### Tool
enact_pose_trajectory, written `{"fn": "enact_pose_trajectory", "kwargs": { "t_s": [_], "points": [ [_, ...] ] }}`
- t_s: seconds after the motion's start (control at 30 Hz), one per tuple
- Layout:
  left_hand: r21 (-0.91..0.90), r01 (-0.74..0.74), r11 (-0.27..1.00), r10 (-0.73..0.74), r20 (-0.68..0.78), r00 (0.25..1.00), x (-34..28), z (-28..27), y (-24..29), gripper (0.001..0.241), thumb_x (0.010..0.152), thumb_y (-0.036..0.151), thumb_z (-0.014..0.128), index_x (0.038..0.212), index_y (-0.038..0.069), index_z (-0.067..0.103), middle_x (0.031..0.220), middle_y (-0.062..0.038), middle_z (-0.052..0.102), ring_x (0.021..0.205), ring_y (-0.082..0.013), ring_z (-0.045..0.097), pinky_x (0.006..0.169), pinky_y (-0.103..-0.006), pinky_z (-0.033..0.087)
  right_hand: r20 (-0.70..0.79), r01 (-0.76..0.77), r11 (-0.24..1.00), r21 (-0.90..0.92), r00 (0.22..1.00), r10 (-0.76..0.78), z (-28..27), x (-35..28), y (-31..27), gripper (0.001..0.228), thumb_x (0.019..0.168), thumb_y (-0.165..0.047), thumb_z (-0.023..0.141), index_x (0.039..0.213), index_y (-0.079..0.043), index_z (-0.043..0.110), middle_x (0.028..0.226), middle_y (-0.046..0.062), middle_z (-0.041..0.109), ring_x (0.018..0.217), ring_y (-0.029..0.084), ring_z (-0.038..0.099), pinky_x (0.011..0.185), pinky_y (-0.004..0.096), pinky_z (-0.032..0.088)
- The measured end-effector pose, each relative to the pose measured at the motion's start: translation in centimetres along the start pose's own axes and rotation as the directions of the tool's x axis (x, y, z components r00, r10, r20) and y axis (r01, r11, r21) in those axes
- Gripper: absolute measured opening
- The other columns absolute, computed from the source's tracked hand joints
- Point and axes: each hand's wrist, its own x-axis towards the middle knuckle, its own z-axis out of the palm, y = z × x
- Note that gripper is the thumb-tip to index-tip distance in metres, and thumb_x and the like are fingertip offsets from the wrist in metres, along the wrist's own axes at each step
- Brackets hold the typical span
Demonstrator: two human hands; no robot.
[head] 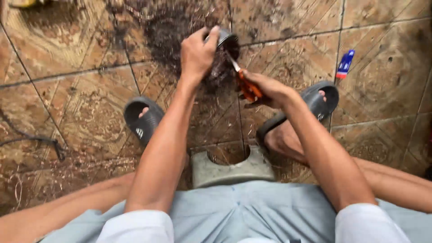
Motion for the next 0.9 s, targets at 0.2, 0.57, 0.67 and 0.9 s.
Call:
{"fn": "enact_pose_trajectory", "kwargs": {
  "t_s": [0.2,0.57,0.67,0.9],
  "points": [
    [0.015,0.055,0.998,-0.056,0.082,0.995,-0.5,0.8,0.3,0.047,0.099,0.052,0.039,0.087,0.016,0.067,0.052,0.013,0.037,0.040,-0.0031,0.030,0.032,-0.0228,0.021,0.000,-0.097,0.990,0.106,0.995,0.098,-0.1,-1.4,0.2,0.051,0.093,-0.063,0.053,0.106,-0.014,0.060,0.096,0.003,0.061,0.075,0.013,0.053,0.066,0.029,0.047],
    [0.078,0.071,0.994,-0.079,0.104,0.991,0.6,1.6,1.1,0.049,0.095,0.054,0.039,0.068,0.016,0.054,0.056,-0.003,0.060,0.048,-0.0176,0.055,0.045,-0.0393,0.040,-0.361,0.136,0.991,-0.012,0.923,-0.131,2.2,-1.3,-0.7,0.057,0.081,-0.071,0.059,0.078,-0.014,0.066,0.061,-0.001,0.053,0.049,0.010,0.045,0.042,0.027,0.025],
    [-0.003,0.096,0.995,-0.095,0.046,0.994,1.5,2.1,-0.4,0.042,0.102,0.048,0.046,0.068,0.022,0.046,0.054,0.012,0.038,0.041,-0.0041,0.030,0.032,-0.0240,0.023,-0.203,0.069,0.919,0.388,0.979,0.012,0.1,1.1,0.3,0.045,0.082,-0.059,0.066,0.100,-0.018,0.069,0.084,0.004,0.069,0.058,0.017,0.060,0.039,0.029,0.029],
    [-0.036,0.022,0.999,-0.020,0.044,0.999,0.4,1.9,0.2,0.044,0.099,0.051,0.039,0.072,0.019,0.052,0.053,0.011,0.039,0.040,-0.0043,0.031,0.031,-0.0244,0.023,0.180,-0.187,0.848,0.496,0.977,0.111,-2.0,1.0,0.4,0.040,0.081,-0.037,0.063,0.112,-0.012,0.061,0.096,0.013,0.069,0.080,0.020,0.059,0.049,0.026,0.038]
  ]
}}
